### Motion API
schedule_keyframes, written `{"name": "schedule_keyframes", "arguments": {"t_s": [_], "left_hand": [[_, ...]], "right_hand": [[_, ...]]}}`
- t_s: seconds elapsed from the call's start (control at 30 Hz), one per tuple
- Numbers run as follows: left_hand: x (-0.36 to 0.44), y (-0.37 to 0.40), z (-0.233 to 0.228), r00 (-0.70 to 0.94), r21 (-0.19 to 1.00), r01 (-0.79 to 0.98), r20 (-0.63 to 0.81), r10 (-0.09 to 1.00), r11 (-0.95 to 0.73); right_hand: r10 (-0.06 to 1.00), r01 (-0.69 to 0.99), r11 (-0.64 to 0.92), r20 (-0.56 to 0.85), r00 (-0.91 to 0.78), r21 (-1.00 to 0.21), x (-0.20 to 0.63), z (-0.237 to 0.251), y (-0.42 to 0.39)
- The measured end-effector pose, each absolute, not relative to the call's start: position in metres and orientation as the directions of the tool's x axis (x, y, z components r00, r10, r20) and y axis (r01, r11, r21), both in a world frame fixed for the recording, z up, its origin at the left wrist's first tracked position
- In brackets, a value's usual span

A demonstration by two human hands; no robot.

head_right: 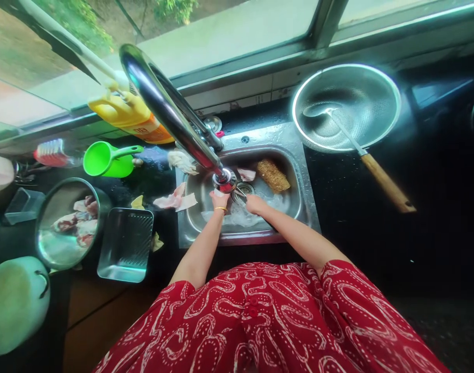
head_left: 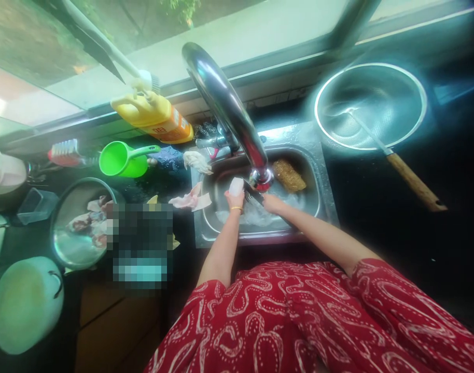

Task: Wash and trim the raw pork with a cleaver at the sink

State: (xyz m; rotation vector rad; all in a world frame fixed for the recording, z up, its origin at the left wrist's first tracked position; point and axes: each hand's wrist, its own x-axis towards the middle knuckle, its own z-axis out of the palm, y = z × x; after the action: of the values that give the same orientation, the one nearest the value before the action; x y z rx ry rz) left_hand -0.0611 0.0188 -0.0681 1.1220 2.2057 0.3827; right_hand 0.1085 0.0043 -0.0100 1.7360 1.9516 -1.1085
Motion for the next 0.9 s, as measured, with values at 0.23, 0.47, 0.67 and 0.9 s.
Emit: {"name": "schedule_keyframes", "arguments": {"t_s": [0.23,0.47,0.67,0.9], "left_hand": [[-0.079,0.001,-0.035,0.079,0.301,0.953,-0.357,0.931,0.034],[-0.045,-0.018,-0.053,-0.011,0.314,0.929,-0.507,0.862,0.197],[-0.034,-0.011,-0.044,-0.081,0.335,0.901,-0.493,0.866,0.276],[-0.022,-0.007,-0.042,-0.15,0.267,0.911,-0.494,0.856,0.314]], "right_hand": [[0.745,0.957,0.023,-0.634,-0.209,-0.288,0.124,-0.008,-0.011],[0.727,0.959,0.018,-0.655,-0.206,-0.281,0.116,-0.005,-0.013],[0.768,0.975,0.09,-0.609,-0.198,-0.203,0.125,0.028,-0.031],[0.766,0.964,0.169,-0.589,-0.259,-0.205,0.115,0.052,-0.051]]}}
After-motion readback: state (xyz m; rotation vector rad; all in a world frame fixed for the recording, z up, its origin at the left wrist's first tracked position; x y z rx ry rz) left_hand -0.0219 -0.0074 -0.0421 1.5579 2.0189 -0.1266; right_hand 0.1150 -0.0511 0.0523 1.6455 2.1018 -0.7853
